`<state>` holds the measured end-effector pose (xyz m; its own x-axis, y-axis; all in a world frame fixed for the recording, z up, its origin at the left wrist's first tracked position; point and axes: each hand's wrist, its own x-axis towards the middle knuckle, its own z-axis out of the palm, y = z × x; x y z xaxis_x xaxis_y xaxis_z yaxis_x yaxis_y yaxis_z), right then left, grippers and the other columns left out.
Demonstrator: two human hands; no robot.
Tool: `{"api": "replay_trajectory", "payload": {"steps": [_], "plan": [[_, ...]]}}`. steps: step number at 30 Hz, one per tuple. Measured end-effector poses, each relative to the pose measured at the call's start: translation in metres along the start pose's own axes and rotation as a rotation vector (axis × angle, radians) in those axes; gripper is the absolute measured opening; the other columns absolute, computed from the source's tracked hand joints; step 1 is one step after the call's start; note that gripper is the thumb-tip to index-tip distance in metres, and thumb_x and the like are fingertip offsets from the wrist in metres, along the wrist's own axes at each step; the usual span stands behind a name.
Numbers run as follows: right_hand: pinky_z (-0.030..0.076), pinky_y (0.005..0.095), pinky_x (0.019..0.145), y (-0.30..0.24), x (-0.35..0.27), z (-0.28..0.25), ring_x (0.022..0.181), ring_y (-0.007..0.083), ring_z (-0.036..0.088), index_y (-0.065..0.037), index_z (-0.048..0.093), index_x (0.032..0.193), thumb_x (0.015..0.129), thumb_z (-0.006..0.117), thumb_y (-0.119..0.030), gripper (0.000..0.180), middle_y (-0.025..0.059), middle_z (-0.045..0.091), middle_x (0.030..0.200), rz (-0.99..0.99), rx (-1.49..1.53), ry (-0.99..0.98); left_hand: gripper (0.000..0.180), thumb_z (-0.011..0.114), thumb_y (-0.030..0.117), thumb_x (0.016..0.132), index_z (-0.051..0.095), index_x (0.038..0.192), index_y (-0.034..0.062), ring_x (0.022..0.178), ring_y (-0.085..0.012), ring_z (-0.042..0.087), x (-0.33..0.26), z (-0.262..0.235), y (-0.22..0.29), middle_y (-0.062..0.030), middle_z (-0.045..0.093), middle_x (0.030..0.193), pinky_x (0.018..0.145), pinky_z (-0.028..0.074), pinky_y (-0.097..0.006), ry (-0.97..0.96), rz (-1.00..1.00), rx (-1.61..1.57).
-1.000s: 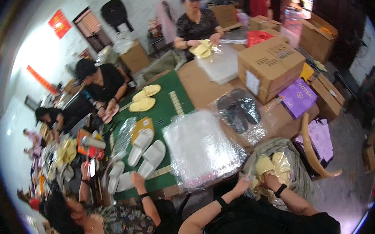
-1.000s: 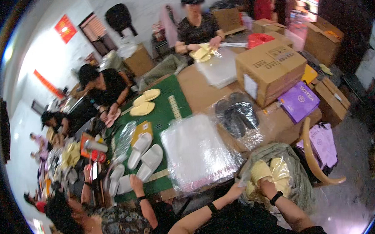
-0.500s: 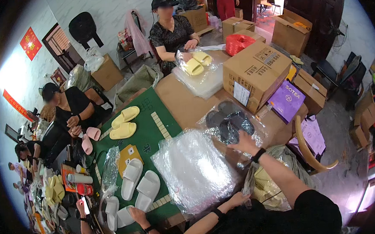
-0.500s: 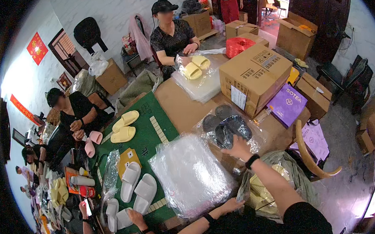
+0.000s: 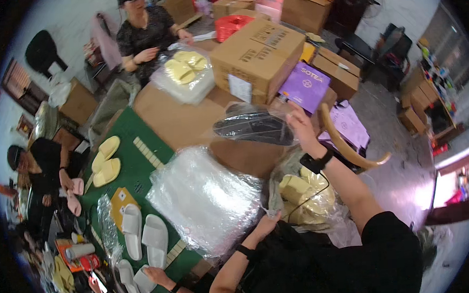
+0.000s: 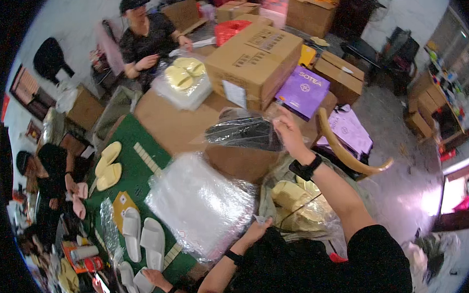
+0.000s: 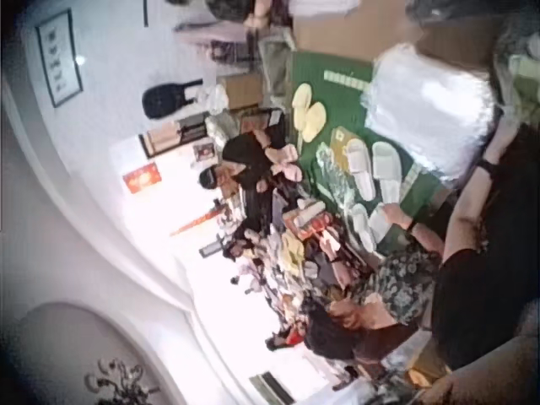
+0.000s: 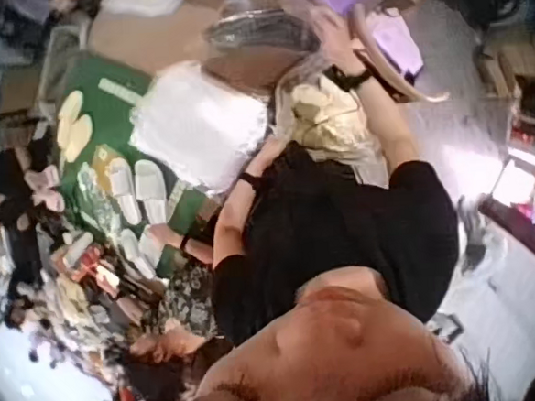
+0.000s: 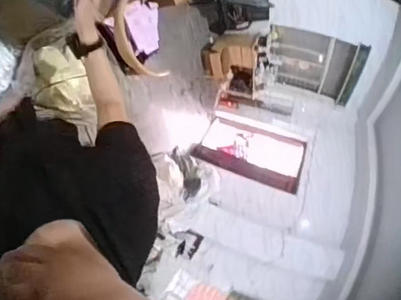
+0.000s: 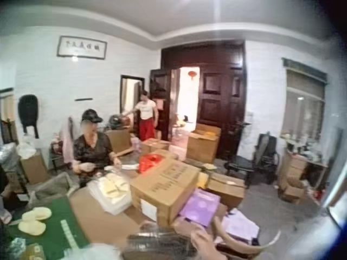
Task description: The recorder is packaging yellow and white slippers into clear plastic bags and then placing them into a larger green sack.
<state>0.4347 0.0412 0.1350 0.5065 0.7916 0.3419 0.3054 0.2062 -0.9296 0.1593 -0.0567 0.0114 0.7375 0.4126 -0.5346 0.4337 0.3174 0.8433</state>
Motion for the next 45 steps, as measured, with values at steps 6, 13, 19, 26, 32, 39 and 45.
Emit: {"api": "replay_trajectory", "payload": {"steps": [6,13,19,26,32,39,45], "plan": [[0.036,0.0306,0.089,-0.09,-0.148,-0.094,0.096,0.0156,0.051,0.0,0.057,0.089,0.09,0.042,-0.016,0.022,0.0066,0.058,0.098,0.195,0.224,-0.147,0.062,0.047,0.06,0.078,0.05,0.105,0.0041,0.052,-0.0104,0.045,0.016,0.002,-0.017,-0.0005,0.052,0.07,0.041,0.032,-0.023,0.247,-0.389,-0.377],[0.041,0.0292,0.069,0.007,-0.282,-0.115,0.076,0.0116,0.05,-0.002,0.054,0.077,0.089,0.045,-0.027,0.029,0.0065,0.055,0.076,0.764,-0.092,-0.378,0.057,0.039,0.044,0.089,0.036,0.122,-0.0023,0.101,-0.022,0.05,0.025,0.04,0.01,-0.0113,0.049,0.115,0.084,0.043,-0.034,0.089,-0.237,-0.639],[0.041,0.0367,0.065,0.048,-0.284,-0.087,0.072,0.0278,0.057,-0.004,0.041,0.09,0.084,0.049,-0.043,0.04,0.0143,0.056,0.071,0.521,-0.273,-0.251,0.054,0.04,0.043,0.089,0.045,0.116,-0.0034,0.096,-0.0208,0.052,0.01,0.063,0.043,-0.0136,0.054,0.107,0.079,0.042,-0.032,0.076,-0.108,-0.577],[0.042,0.0423,0.065,0.047,-0.298,-0.078,0.074,0.0348,0.059,-0.003,0.038,0.1,0.079,0.055,-0.036,0.042,0.0166,0.059,0.078,0.485,-0.446,-0.526,0.051,0.042,0.039,0.089,0.05,0.108,-0.0078,0.096,-0.0219,0.05,-0.003,0.087,0.061,-0.015,0.055,0.106,0.086,0.037,-0.032,0.053,0.04,0.295],[0.044,0.0318,0.074,0.026,-0.302,-0.111,0.084,0.0211,0.057,0.001,0.049,0.11,0.082,0.055,-0.027,0.04,0.0121,0.06,0.092,0.422,0.086,-0.632,0.051,0.064,0.027,0.077,0.047,0.107,-0.0107,0.094,-0.0249,0.05,0.034,0.096,0.028,-0.0176,0.055,0.104,0.083,0.038,-0.033,0.154,0.038,0.263],[0.04,0.0425,0.083,0.082,-0.304,-0.267,0.097,0.0277,0.053,-0.004,0.05,0.111,0.089,0.039,-0.019,0.03,0.016,0.055,0.107,0.791,-0.638,0.552,0.053,0.063,0.027,0.077,0.045,0.109,-0.011,0.1,-0.0322,0.05,0.043,0.116,0.021,-0.0237,0.053,0.107,0.087,0.037,-0.036,0.362,0.178,0.453],[-0.001,0.0627,0.098,0.142,-0.323,-0.265,0.132,0.0333,0.002,-0.019,0.015,0.138,0.086,0.04,-0.019,0.058,0.0111,0.0,0.144,1.141,-1.368,0.1,0.042,0.059,0.028,0.08,0.054,0.095,-0.011,0.088,-0.0318,0.056,0.029,0.122,0.028,-0.022,0.059,0.095,0.079,0.04,-0.037,0.304,-0.134,0.547]]}}
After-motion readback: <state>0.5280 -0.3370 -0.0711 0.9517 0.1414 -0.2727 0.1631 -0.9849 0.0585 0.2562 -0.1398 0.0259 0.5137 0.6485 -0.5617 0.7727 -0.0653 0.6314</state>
